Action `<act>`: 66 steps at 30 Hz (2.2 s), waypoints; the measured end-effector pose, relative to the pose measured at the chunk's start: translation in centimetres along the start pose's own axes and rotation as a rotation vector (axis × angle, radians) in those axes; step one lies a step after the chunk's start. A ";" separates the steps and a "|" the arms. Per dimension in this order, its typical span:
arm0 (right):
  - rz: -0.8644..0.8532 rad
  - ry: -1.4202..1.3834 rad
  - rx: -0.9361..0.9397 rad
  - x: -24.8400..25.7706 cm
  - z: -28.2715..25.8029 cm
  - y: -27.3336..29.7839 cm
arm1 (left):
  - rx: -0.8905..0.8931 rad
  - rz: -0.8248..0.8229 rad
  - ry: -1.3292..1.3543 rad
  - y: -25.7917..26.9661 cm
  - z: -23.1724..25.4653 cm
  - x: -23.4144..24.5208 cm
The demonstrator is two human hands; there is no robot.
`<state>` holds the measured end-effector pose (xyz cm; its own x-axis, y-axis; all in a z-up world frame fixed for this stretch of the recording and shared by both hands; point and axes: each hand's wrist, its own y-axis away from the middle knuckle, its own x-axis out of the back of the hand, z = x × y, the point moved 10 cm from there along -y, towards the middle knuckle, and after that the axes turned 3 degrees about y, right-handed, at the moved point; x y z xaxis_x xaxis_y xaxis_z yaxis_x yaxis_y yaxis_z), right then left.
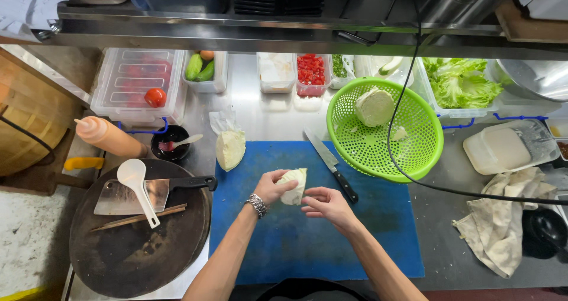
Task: The person uses a knife to shred cabbage on a blue cutting board. They repeatedly slice the cabbage into thin strips and transfer the shredded pieces into a green colander. The person handles the cabbage and knife throughout the clip.
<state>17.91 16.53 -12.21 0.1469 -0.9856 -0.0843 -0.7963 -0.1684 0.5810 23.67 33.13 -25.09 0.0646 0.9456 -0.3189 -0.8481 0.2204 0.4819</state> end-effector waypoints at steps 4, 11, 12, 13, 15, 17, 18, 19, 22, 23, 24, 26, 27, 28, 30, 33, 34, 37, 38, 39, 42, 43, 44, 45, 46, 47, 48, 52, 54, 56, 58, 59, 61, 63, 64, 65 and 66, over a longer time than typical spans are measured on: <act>0.113 0.170 0.017 3.9 3.6 -3.2 | -0.068 0.102 -0.645 -3.3 -2.5 1.9; 0.631 0.972 0.487 11.4 2.5 -4.5 | -0.705 0.371 -1.308 3.2 4.8 -3.5; 0.621 0.975 0.489 11.6 2.7 -4.9 | -0.699 0.380 -1.307 3.9 4.4 -4.0; 0.563 0.984 0.461 11.5 3.2 -5.6 | -0.806 0.308 -1.380 5.1 4.0 -5.9; 0.501 0.990 0.442 11.1 2.9 -6.2 | -0.915 0.241 -1.456 6.3 3.0 -7.6; 0.479 1.005 0.522 9.8 1.4 -5.4 | -0.774 0.056 -1.660 6.1 -0.7 -7.9; 0.468 1.004 0.524 10.0 1.5 -5.9 | -0.765 0.063 -1.663 5.4 -1.1 -7.0; 0.433 0.986 0.477 10.3 2.1 -6.7 | -0.868 0.068 -1.634 5.4 -1.1 -6.8; 0.360 1.030 0.351 12.4 5.2 -9.0 | -0.982 -0.050 -1.555 5.8 -1.4 -5.1; 0.330 1.085 0.277 13.1 6.5 -10.2 | -1.001 -0.175 -1.508 5.8 -1.4 -4.6; 0.334 1.086 0.277 12.9 6.3 -9.5 | -1.004 -0.177 -1.506 6.1 -0.7 -4.2; 0.324 1.058 0.164 12.7 6.9 -8.7 | -1.025 -0.163 -1.523 6.6 0.7 -3.3; 0.325 1.060 0.165 12.5 6.5 -8.0 | -1.027 -0.161 -1.522 6.4 0.6 -3.4; 0.335 1.031 0.158 12.2 6.2 -7.3 | -1.049 -0.099 -1.567 6.4 0.9 -3.1; 0.345 1.001 0.153 11.9 6.2 -6.8 | -1.071 -0.034 -1.614 6.4 0.6 -2.8; 0.365 0.960 0.162 11.4 5.9 -6.5 | -0.986 0.028 -1.556 5.8 -0.4 -1.8; 0.391 0.943 0.193 11.0 4.9 -5.9 | -0.947 0.086 -1.550 5.3 -0.5 -1.2; 0.454 0.962 0.292 10.4 3.7 -5.3 | -0.863 0.177 -1.524 4.9 -0.4 -0.9; 0.490 0.995 0.359 10.1 3.1 -5.3 | -0.815 0.208 -1.505 4.9 -0.2 -0.7; 0.486 0.997 0.366 9.7 3.0 -5.2 | -0.815 0.216 -1.505 5.0 -0.2 -0.8; 0.466 1.124 0.489 7.1 2.1 -4.5 | -0.742 0.284 -1.423 5.5 -0.1 -0.1; 0.444 1.110 0.537 6.1 1.9 -4.3 | -0.691 0.288 -1.326 5.8 0.1 0.4; 0.414 1.096 0.589 4.8 1.6 -4.2 | -0.639 0.299 -1.229 6.3 0.4 1.1; 0.398 1.097 0.601 4.5 1.8 -4.4 | -0.635 0.319 -1.230 7.3 1.4 1.6; 0.371 1.055 0.622 3.8 2.0 -4.8 | -0.600 0.360 -1.109 8.6 2.6 3.0; 0.343 1.013 0.641 3.1 2.2 -5.1 | -0.567 0.401 -0.987 9.9 3.6 4.5; 0.318 1.010 0.654 2.2 1.8 -5.0 | -0.560 0.427 -0.990 11.6 5.6 6.1; 0.266 0.900 0.662 0.2 1.0 -4.6 | -0.716 0.972 -0.761 20.7 12.8 18.0; 0.232 0.880 0.671 -1.4 0.3 -4.5 | -0.726 1.116 -0.721 23.7 14.8 24.2; 0.214 0.842 0.686 -3.1 -1.0 -4.1 | -0.864 1.294 -0.773 27.0 17.6 28.7; 0.181 0.830 0.709 -4.9 -2.4 -3.9 | -0.787 1.401 -0.714 27.4 17.8 35.7; 0.159 0.816 0.727 -5.9 -3.1 -3.8 | -0.710 1.492 -0.654 27.9 17.5 39.6; 0.127 0.795 0.727 -7.4 -4.2 -3.2 | -0.579 1.565 -0.661 29.2 18.4 43.3; 0.108 0.768 0.722 -8.0 -4.7 -3.1 | -0.450 1.620 -0.673 30.0 19.5 46.1; 0.103 0.777 0.689 -7.9 -4.4 -3.4 | -0.309 1.521 -0.695 28.8 19.7 47.4; 0.097 0.785 0.656 -7.7 -4.0 -3.8 | -0.171 1.418 -0.715 27.5 19.7 48.5; 0.112 0.785 0.652 -7.5 -4.2 -3.8 | -0.175 1.404 -0.717 26.5 19.3 50.8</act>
<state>22.35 24.61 -10.38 0.2083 -0.7458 0.6328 -0.9584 -0.2846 -0.0199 14.64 91.60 -12.80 -0.6080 0.2880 0.7398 -0.4890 -0.8700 -0.0632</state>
